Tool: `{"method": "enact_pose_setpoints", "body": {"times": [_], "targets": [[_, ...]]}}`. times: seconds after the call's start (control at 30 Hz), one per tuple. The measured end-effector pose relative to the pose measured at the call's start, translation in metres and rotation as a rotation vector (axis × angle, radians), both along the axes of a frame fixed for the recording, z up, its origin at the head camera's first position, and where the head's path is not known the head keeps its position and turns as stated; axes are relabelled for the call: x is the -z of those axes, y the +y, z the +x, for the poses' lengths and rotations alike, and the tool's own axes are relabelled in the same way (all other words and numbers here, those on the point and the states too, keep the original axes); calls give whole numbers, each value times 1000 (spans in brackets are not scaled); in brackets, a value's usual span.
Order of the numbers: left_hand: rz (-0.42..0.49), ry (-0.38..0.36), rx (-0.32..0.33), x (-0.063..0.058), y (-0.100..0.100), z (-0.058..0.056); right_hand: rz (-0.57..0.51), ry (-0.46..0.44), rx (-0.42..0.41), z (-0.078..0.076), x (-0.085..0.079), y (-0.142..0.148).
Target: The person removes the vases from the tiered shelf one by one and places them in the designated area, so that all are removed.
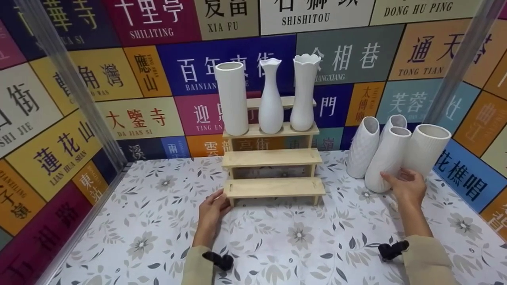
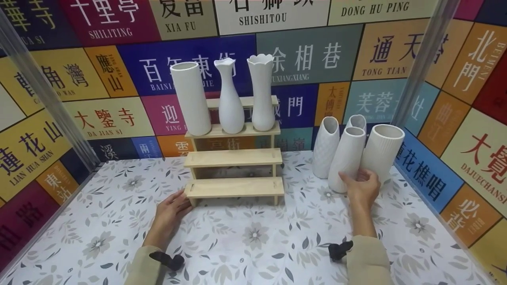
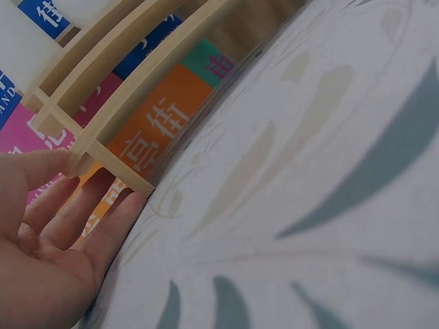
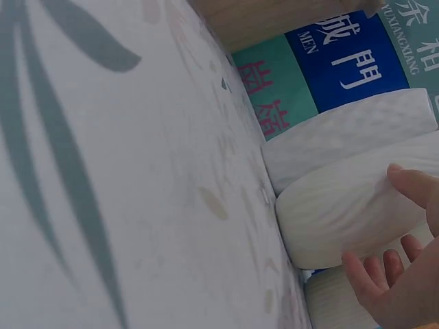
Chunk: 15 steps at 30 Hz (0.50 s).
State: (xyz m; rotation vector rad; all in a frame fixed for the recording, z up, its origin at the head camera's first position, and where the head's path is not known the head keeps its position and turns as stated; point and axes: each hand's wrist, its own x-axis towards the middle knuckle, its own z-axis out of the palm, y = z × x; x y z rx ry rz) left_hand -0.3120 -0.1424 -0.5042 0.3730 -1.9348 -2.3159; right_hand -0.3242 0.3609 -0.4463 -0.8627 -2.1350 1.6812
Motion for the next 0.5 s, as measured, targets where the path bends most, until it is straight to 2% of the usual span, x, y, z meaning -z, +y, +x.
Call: {"method": "enact_pose_setpoints", "body": {"times": [0.1,0.23,0.33,0.5], "targets": [[9,-4,5,0,0,0,-54,24,27,4,-13,2],[6,12,16,0,0,1,-193,93,76,10,-35,2],[-16,11,17,0,0,0,-263,161,80,15,-52,-5],[-26,-25,15,0,0,-1,-229,260,11,26,-76,-26]]}}
